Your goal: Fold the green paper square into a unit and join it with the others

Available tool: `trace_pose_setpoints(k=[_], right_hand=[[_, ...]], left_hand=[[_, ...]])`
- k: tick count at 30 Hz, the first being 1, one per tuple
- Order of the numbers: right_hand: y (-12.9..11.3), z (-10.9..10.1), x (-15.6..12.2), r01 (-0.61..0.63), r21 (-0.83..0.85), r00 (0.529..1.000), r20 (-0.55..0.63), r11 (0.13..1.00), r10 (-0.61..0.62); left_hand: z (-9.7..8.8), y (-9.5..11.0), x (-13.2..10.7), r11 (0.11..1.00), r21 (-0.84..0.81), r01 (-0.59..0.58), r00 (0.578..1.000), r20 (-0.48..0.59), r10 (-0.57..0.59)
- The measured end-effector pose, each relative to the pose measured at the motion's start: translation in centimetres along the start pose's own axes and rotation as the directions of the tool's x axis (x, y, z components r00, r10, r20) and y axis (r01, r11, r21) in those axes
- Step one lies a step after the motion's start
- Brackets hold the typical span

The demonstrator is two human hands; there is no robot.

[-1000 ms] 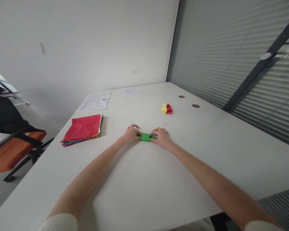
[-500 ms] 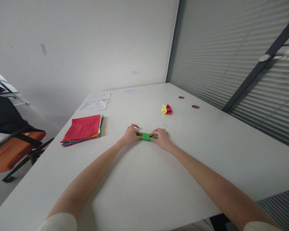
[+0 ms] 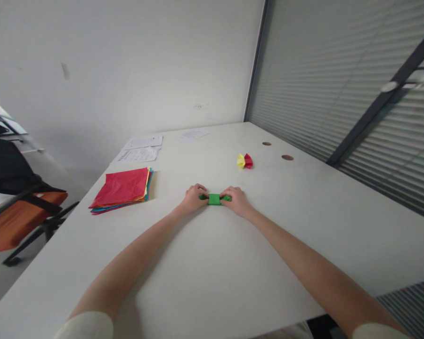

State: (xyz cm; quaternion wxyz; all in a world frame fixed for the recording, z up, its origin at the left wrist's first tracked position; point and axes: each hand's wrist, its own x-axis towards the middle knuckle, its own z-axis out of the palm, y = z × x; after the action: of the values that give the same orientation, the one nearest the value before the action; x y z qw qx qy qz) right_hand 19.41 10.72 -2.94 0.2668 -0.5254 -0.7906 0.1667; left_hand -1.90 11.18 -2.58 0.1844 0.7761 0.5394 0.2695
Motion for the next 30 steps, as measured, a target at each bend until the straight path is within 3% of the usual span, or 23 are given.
trace_pose_setpoints(k=[9,25,28,30], right_hand=[[-0.31,-0.43,0.05,-0.053,-0.047,0.998,0.037,0.997,0.054],[-0.16,-0.31,-0.04,-0.025,-0.101,0.999,0.023,0.995,0.027],[0.08,-0.18,-0.20,0.009,-0.103,1.000,-0.003,0.995,-0.009],[0.28,-0.16,-0.40,0.054,-0.078,0.998,-0.019,0.996,-0.055]], left_hand=[[-0.44,0.33,-0.31,0.995,0.041,0.086,0.995,0.041,-0.088],[-0.58,0.18,-0.37,0.994,0.053,0.099,0.994,0.046,-0.102],[-0.39,-0.08,-0.27,0.997,0.022,0.075,0.997,0.023,-0.075],[-0.28,-0.22,-0.11,0.995,-0.092,0.038,0.999,0.008,-0.037]])
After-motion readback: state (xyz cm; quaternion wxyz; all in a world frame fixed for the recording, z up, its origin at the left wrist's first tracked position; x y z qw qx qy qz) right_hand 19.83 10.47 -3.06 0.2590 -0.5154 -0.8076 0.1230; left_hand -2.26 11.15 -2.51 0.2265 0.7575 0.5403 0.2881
